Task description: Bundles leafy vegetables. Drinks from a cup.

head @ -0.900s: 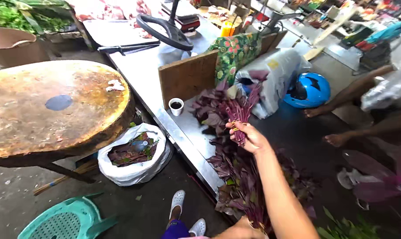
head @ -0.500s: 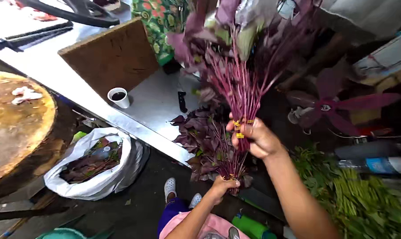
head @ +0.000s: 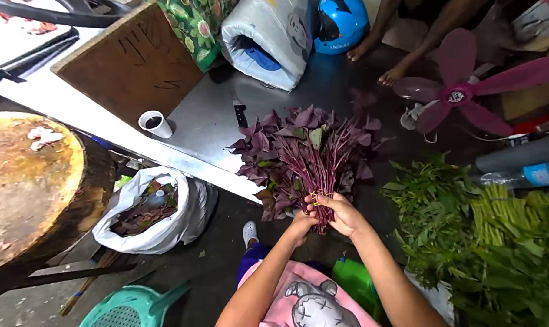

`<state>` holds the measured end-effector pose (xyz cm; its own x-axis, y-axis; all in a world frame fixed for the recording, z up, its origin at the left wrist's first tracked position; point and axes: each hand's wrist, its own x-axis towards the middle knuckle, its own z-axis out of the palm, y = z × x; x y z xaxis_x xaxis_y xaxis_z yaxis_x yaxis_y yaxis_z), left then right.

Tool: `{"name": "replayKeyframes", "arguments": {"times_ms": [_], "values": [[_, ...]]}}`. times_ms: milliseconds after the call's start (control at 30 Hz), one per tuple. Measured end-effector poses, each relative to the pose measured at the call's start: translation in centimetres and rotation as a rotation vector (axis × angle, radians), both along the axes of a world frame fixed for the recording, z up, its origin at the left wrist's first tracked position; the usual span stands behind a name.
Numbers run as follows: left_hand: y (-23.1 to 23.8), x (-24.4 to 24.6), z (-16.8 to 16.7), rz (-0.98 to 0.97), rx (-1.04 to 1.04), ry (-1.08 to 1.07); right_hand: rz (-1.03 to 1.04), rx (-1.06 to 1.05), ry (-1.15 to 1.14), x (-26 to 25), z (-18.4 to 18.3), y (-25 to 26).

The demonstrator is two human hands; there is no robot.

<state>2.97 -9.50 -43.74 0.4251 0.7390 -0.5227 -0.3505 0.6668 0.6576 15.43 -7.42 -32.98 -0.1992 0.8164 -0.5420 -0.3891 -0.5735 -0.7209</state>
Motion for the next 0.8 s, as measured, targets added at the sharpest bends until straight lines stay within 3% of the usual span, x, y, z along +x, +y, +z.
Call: {"name": "replayKeyframes", "arguments": {"times_ms": [367,500,600,800], "values": [[-0.6,0.4,-0.7,0.094,0.041,-0.104,-0.166,0.046,-0.173,-1.2,-0.1,-4.2],[-0.9,-0.7,-2.0,0.072,0.036,-0.378,-0.175,0.125,-0.241,-1.2,-1.3,-3.7],[-0.9,-1.3,-2.0,0.054,0.019,-0.525,-0.151,0.217,-0.461,-1.2,-0.9,-3.8],[-1.4,-0.7,-1.8,0.051,0.061,-0.436,0.003,0.278,-0.971,-0.8,0.9,-5.0]]}}
